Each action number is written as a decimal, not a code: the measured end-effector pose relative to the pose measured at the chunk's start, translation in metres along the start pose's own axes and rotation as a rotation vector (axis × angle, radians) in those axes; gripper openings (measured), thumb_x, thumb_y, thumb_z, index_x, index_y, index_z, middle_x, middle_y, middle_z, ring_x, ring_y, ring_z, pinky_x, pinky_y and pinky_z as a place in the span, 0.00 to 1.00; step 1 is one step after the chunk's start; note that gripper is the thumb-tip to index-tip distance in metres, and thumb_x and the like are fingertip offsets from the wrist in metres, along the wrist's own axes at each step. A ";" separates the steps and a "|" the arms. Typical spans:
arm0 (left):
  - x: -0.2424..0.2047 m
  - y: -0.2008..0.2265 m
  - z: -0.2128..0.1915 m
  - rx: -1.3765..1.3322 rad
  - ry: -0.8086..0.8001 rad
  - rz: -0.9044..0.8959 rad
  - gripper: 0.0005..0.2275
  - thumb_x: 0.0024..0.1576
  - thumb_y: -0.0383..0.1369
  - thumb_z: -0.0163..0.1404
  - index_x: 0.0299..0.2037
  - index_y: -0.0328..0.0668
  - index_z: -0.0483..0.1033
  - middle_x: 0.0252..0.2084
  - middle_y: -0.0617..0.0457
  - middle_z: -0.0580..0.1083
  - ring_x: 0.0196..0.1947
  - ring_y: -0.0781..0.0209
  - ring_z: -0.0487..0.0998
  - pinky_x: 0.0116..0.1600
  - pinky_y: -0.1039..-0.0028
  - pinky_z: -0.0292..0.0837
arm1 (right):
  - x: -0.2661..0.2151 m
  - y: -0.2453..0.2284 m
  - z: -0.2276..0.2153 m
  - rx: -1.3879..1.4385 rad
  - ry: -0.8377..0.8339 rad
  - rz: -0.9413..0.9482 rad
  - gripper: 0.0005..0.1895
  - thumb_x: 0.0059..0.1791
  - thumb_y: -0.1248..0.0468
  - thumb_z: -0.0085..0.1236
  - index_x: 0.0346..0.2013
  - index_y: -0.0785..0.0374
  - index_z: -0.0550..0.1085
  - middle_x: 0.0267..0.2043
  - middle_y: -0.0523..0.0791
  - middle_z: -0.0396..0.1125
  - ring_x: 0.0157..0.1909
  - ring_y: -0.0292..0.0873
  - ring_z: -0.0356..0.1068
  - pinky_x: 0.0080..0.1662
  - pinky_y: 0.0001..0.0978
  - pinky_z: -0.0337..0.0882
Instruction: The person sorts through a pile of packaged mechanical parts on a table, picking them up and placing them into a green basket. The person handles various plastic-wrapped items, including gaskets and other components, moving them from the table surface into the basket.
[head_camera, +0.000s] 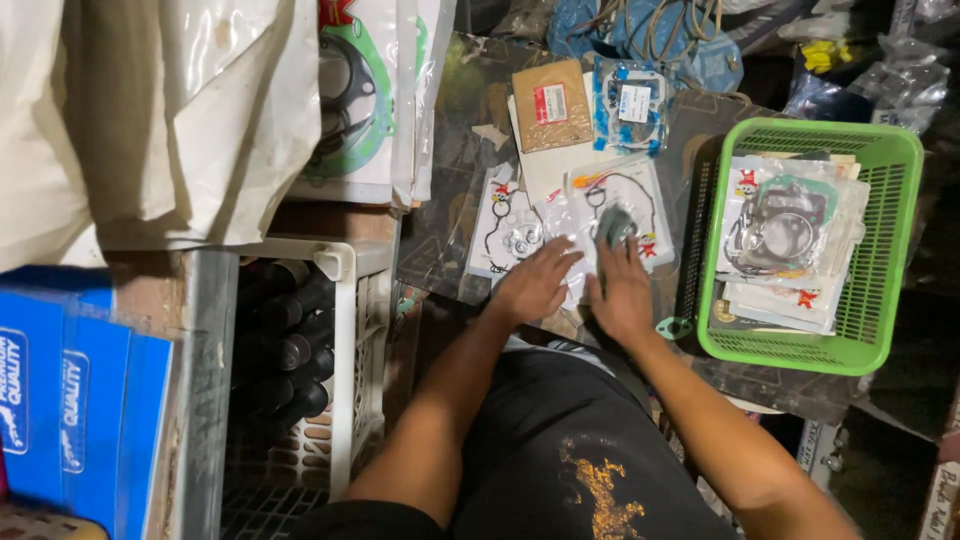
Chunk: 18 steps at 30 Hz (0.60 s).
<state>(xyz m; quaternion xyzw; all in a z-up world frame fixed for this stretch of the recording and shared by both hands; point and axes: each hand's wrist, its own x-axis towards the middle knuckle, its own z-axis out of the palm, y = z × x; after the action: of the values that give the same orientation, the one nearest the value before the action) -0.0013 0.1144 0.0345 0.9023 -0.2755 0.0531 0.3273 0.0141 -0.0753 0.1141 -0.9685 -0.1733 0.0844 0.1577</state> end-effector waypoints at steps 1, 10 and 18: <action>0.001 -0.006 0.000 0.000 0.001 -0.002 0.28 0.54 0.32 0.51 0.67 0.37 0.62 0.62 0.37 0.67 0.69 0.37 0.63 0.71 0.54 0.61 | -0.005 0.000 0.007 0.000 -0.001 -0.002 0.31 0.50 0.60 0.56 0.67 0.68 0.67 0.63 0.63 0.64 0.74 0.68 0.53 0.67 0.58 0.59; 0.009 -0.008 -0.009 0.086 0.062 0.093 0.22 0.49 0.29 0.49 0.56 0.41 0.75 0.64 0.36 0.66 0.69 0.34 0.63 0.62 0.55 0.71 | -0.022 0.030 0.040 0.046 0.092 0.047 0.25 0.50 0.64 0.54 0.63 0.63 0.70 0.60 0.56 0.66 0.65 0.60 0.64 0.61 0.50 0.66; 0.002 0.005 -0.015 0.171 -0.357 -0.019 0.20 0.53 0.48 0.47 0.55 0.57 0.76 0.74 0.52 0.59 0.79 0.44 0.45 0.73 0.41 0.45 | -0.012 0.011 0.022 0.137 -0.142 -0.303 0.42 0.52 0.54 0.52 0.75 0.68 0.51 0.75 0.69 0.43 0.77 0.70 0.40 0.73 0.56 0.45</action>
<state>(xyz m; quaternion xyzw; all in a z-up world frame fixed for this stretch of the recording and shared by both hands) -0.0008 0.1199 0.0496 0.9245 -0.3149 -0.0879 0.1958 0.0019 -0.0830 0.0913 -0.9099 -0.3219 0.1396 0.2214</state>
